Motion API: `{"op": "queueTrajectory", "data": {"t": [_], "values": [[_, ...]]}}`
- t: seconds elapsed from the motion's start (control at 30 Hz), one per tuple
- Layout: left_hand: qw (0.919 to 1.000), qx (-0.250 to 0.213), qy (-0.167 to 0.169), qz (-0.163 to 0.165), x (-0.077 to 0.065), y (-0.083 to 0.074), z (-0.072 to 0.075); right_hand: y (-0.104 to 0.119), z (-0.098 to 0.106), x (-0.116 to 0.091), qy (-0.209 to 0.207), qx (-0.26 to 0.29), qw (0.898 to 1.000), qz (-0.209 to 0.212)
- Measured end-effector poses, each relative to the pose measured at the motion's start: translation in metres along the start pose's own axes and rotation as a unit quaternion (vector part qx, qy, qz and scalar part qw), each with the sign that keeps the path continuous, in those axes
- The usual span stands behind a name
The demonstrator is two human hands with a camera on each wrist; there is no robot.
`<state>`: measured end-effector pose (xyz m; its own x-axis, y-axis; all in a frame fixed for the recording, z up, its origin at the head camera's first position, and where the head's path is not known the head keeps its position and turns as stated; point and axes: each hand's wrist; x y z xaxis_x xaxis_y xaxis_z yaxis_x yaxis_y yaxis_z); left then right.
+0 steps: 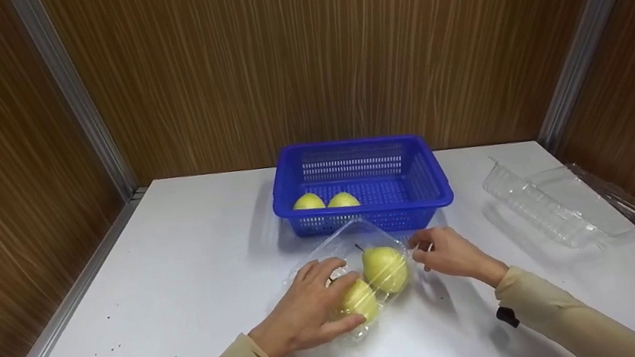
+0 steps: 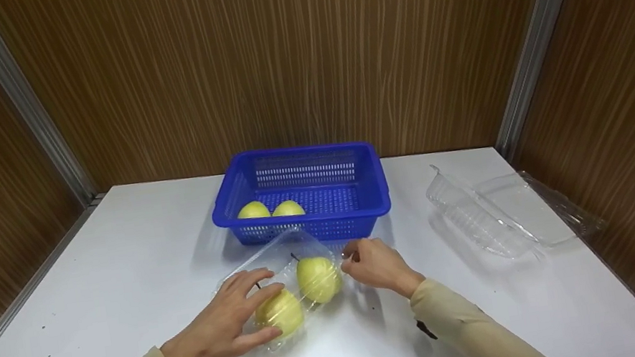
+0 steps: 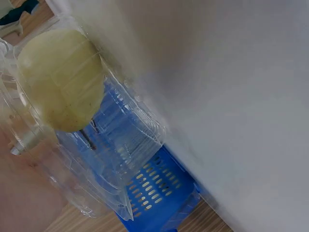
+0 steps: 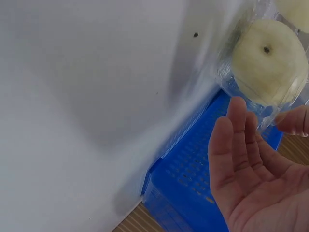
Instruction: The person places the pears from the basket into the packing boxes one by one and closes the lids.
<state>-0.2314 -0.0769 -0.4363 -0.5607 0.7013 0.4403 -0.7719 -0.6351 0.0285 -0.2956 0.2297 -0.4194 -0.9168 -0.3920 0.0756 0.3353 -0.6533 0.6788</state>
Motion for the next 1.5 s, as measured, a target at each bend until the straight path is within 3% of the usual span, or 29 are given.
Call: {"op": "queueTrajectory", "data": {"t": [0.37, 0.43, 0.53, 0.6, 0.73, 0.8, 0.93, 1.03, 1.1, 1.27, 1.5], "values": [[0.9973, -0.055, 0.043, 0.023, -0.003, 0.005, 0.004, 0.005, 0.001, -0.011, 0.030, -0.031, 0.999, -0.003], [0.9968, -0.054, 0.043, 0.041, -0.002, 0.006, 0.003, 0.005, 0.001, -0.012, 0.035, -0.033, 0.999, 0.000], [0.9927, -0.051, 0.048, 0.098, 0.000, 0.008, 0.001, 0.006, 0.002, -0.014, 0.039, -0.039, 0.998, -0.002], [0.9848, -0.060, 0.056, 0.153, 0.000, 0.011, 0.000, 0.006, 0.003, -0.016, 0.045, -0.039, 0.998, -0.009], [0.9598, -0.099, 0.072, 0.253, 0.000, 0.015, 0.001, 0.007, 0.004, -0.020, 0.067, -0.033, 0.997, -0.027], [0.9488, -0.109, 0.077, 0.286, 0.001, 0.015, 0.000, 0.009, 0.004, -0.022, 0.077, -0.030, 0.996, -0.034], [0.9377, -0.093, 0.068, 0.328, 0.003, 0.013, -0.001, 0.011, 0.004, -0.025, 0.085, -0.015, 0.995, -0.049], [0.9305, -0.084, 0.071, 0.350, 0.006, 0.013, 0.000, 0.011, 0.004, -0.026, 0.090, 0.000, 0.994, -0.057], [0.9231, -0.097, 0.092, 0.360, 0.008, 0.014, 0.002, 0.011, 0.003, -0.027, 0.092, 0.007, 0.994, -0.060], [0.9037, -0.185, 0.129, 0.364, 0.011, 0.018, 0.004, 0.011, 0.002, -0.029, 0.097, 0.032, 0.993, -0.065], [0.8726, -0.275, 0.143, 0.378, 0.012, 0.018, 0.006, 0.013, 0.001, -0.033, 0.095, 0.076, 0.989, -0.082]]}}
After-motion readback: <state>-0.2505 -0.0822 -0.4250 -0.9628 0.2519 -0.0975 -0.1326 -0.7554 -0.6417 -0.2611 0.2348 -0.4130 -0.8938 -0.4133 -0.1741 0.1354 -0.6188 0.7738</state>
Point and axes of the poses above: each hand's wrist, its own x-axis towards the middle knuckle, its own z-axis out of the back of the hand, y = z × x, and after that the axes turned 4 degrees about x, right-handed
